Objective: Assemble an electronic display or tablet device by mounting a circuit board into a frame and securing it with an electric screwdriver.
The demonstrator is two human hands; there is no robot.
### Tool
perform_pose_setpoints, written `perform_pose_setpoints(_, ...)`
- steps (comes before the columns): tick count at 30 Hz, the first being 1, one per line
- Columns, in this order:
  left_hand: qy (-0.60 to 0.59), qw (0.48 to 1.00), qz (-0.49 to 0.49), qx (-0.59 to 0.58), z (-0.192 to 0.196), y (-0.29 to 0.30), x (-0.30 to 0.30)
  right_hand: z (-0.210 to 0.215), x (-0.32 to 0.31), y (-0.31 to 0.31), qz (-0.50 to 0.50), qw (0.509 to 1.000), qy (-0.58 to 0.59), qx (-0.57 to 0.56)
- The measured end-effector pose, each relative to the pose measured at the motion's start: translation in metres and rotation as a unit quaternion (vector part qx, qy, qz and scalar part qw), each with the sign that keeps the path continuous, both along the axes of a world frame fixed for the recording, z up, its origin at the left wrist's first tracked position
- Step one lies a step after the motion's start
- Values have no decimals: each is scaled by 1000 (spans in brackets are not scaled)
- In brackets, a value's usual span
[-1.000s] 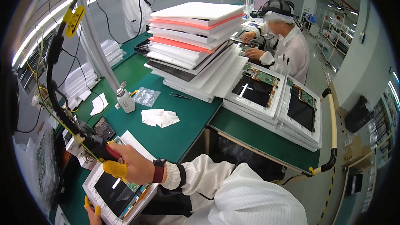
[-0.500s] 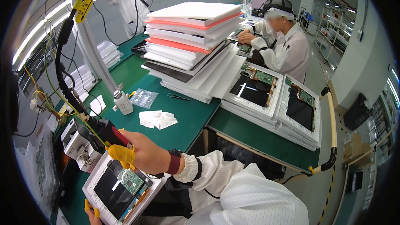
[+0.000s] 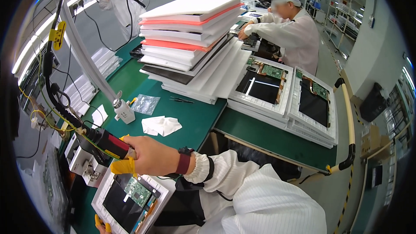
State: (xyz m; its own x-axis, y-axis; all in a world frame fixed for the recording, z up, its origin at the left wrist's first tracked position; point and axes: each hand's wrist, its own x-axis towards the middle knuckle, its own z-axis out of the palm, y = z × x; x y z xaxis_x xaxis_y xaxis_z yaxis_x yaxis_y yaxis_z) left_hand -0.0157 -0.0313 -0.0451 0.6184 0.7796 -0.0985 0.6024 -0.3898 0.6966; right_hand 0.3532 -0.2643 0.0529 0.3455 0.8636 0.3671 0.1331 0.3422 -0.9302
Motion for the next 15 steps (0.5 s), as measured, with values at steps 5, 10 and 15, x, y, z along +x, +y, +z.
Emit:
perform_pose_setpoints(5,-25,999,-4,-25,-8,10,-5,-7,7,6,4,1000,2,-8)
perform_pose_setpoints(10,-5,1000,9,-15,1,-1,0,-10,6,4,62,996,62,12)
perform_pose_setpoints(15,-39,999,-13,-31,3,-5,3,-3,2,4,110,986,116,-44)
